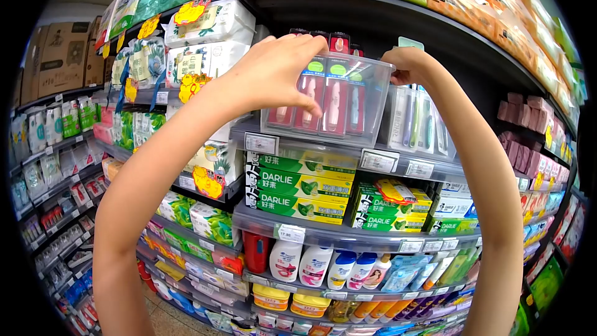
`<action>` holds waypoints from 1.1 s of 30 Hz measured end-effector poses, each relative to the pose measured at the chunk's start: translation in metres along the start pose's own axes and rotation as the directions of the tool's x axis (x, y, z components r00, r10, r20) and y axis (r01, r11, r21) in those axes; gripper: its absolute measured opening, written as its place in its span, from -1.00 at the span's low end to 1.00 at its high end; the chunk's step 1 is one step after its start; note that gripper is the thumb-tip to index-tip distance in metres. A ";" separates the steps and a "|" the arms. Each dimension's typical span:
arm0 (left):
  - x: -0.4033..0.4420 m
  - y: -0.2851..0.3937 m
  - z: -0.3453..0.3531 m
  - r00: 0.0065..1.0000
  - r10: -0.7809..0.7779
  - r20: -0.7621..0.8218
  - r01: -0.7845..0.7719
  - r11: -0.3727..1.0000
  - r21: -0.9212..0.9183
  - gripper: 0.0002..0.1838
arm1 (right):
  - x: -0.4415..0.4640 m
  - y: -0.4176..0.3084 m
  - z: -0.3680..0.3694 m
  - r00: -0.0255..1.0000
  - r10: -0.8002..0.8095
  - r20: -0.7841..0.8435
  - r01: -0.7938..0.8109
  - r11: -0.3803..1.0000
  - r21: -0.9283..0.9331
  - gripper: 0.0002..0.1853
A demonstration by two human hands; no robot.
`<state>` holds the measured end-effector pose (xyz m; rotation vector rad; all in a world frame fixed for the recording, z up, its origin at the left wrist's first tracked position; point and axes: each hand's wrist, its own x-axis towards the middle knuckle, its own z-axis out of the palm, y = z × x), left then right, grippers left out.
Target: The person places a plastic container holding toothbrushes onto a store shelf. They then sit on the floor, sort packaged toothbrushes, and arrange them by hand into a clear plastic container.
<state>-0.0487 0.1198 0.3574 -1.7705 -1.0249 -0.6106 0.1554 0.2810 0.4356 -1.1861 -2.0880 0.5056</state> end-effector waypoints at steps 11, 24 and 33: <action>0.000 0.002 0.003 1.000 -0.001 0.004 0.001 1.000 -0.030 -0.17 | -0.052 0.004 0.001 0.823 -0.402 -0.401 0.312 0.910 -0.273 -0.61; 0.004 0.004 0.005 1.000 -0.019 0.024 0.017 0.998 0.067 -0.12 | -0.099 0.015 0.040 0.449 -0.862 -0.235 0.648 0.495 -0.579 -0.47; 0.017 0.000 0.024 1.000 -0.023 -0.016 0.025 0.990 0.136 -0.05 | -0.071 0.018 0.033 0.459 -0.846 -0.270 0.599 0.519 -0.610 -0.45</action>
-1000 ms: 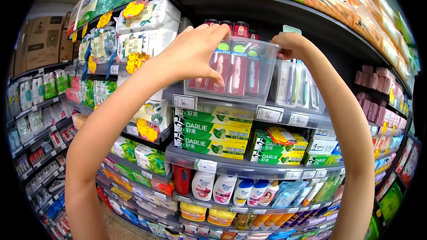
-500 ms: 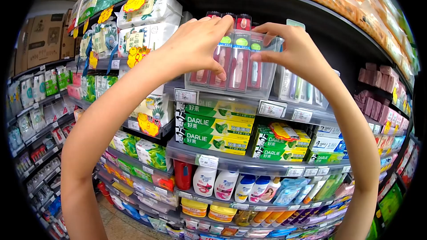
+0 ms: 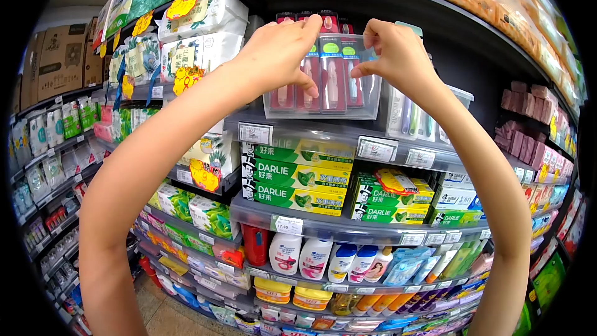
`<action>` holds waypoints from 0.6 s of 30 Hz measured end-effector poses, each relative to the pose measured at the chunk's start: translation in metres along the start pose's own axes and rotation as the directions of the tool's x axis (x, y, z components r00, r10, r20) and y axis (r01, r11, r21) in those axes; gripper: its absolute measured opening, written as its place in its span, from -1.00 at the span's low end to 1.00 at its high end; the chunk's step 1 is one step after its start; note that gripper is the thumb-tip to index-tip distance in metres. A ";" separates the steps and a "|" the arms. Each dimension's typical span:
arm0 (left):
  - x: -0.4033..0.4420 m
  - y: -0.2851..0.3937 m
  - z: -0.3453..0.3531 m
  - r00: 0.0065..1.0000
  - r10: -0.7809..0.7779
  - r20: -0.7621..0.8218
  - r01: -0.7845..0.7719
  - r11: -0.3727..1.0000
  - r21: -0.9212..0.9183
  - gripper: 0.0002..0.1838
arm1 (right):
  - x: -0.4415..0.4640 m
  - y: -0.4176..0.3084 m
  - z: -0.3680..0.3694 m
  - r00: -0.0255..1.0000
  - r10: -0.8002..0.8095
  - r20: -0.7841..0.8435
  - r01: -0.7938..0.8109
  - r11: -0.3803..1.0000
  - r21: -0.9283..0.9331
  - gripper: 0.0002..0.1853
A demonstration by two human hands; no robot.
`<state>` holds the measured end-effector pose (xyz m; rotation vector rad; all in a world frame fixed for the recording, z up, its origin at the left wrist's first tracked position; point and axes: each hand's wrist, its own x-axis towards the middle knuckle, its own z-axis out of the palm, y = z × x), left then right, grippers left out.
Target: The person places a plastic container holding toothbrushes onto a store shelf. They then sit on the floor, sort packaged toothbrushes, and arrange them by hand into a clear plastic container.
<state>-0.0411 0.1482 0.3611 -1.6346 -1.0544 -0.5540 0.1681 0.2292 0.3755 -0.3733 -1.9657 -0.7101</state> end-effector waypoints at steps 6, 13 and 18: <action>0.016 -0.016 0.020 0.999 0.045 -0.011 -0.044 0.997 0.056 -0.05 | 0.003 0.015 0.020 0.998 -0.009 -0.068 0.009 1.000 -0.001 -0.45; 0.019 -0.019 0.055 0.999 0.038 -0.011 -0.037 0.997 0.072 -0.06 | -0.004 0.026 0.049 0.997 0.009 -0.079 -0.013 0.998 -0.055 -0.45; 0.013 -0.013 0.070 1.000 0.023 0.004 -0.023 0.997 0.077 -0.10 | -0.012 0.023 0.063 0.997 0.071 -0.028 -0.074 0.988 -0.134 -0.41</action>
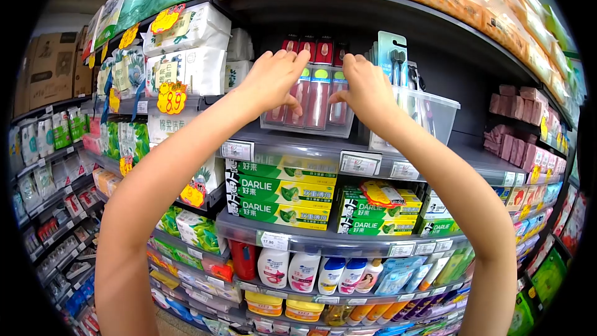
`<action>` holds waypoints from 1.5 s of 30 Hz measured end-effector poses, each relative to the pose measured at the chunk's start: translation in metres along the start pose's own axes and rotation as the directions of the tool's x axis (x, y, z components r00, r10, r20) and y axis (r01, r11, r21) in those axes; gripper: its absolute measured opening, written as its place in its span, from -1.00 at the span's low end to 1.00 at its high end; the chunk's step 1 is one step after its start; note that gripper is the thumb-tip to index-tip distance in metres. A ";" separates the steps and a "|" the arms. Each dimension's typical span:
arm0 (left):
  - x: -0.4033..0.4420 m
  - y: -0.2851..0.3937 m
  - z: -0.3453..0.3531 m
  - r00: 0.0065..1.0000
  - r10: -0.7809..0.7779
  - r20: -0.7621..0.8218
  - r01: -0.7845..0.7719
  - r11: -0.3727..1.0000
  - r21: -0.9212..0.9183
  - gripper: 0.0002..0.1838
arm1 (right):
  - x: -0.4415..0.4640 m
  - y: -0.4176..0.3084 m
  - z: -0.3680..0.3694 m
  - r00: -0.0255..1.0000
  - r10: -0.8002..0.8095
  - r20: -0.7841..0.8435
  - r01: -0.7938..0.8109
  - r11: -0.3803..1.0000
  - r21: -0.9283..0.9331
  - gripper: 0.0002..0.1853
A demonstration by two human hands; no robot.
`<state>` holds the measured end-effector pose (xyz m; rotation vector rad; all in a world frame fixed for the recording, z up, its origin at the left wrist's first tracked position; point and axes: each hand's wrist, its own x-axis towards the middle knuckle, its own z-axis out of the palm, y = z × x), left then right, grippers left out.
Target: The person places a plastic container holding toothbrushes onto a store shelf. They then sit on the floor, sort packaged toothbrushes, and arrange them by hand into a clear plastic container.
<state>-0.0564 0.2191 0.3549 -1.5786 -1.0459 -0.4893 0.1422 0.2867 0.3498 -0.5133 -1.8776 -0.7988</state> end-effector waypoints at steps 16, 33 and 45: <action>-0.006 0.010 0.007 0.998 -0.028 0.057 0.033 0.996 -0.084 -0.20 | -0.014 -0.003 -0.032 0.996 -0.085 -0.011 0.085 0.994 -0.064 -0.53; 0.010 0.045 0.023 0.959 -0.283 -0.004 0.258 0.880 -0.399 -0.34 | -0.065 0.085 -0.068 0.988 0.154 0.018 -0.148 0.971 -0.189 -0.42; 0.022 0.066 0.030 0.957 -0.238 -0.163 0.162 0.910 -0.381 -0.34 | -0.072 0.106 -0.071 0.981 0.193 0.006 -0.188 0.964 -0.186 -0.42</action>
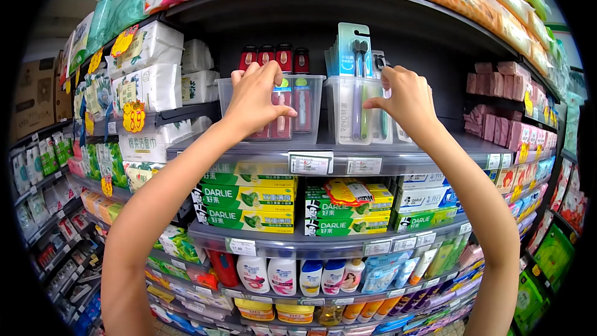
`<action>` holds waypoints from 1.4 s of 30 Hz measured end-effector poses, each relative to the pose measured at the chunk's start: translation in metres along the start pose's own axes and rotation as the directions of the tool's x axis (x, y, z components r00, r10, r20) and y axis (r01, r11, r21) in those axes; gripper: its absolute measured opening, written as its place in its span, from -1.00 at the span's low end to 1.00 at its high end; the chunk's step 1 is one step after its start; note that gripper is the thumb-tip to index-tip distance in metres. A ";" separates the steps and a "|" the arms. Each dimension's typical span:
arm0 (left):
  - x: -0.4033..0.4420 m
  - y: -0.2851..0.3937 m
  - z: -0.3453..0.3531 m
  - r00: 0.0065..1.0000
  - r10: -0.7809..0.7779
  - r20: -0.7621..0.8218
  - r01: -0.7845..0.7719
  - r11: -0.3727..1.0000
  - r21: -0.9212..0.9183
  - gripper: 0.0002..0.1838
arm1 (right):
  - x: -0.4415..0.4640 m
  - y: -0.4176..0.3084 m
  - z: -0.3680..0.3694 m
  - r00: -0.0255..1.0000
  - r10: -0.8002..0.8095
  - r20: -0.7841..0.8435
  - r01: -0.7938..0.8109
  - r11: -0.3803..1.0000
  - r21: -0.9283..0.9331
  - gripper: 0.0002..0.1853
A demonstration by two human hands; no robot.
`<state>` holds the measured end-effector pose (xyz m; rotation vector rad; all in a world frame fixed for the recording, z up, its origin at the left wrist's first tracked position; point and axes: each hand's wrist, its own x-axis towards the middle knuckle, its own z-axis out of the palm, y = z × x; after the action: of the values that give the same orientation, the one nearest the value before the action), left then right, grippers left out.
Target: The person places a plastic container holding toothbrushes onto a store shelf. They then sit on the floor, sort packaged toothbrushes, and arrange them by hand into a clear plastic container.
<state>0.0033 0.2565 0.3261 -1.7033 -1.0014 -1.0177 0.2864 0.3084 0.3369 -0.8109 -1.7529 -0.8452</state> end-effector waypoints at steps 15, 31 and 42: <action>0.020 0.050 0.023 1.000 0.017 -0.027 -0.019 0.998 -0.060 -0.34 | -0.012 0.062 -0.005 1.000 0.006 0.002 -0.006 1.000 0.019 -0.42; 0.029 0.068 0.043 0.998 -0.018 -0.056 0.016 0.999 -0.047 -0.33 | -0.015 0.082 -0.009 0.994 -0.091 -0.062 0.093 0.995 0.029 -0.42; 0.033 0.080 0.053 0.993 -0.022 -0.117 0.018 0.999 -0.034 -0.32 | -0.015 0.087 -0.021 0.998 -0.057 0.029 0.058 0.998 -0.037 -0.44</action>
<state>0.0982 0.2898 0.3198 -1.6428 -0.9322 -1.1390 0.3733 0.3354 0.3431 -0.8037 -1.7965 -0.9116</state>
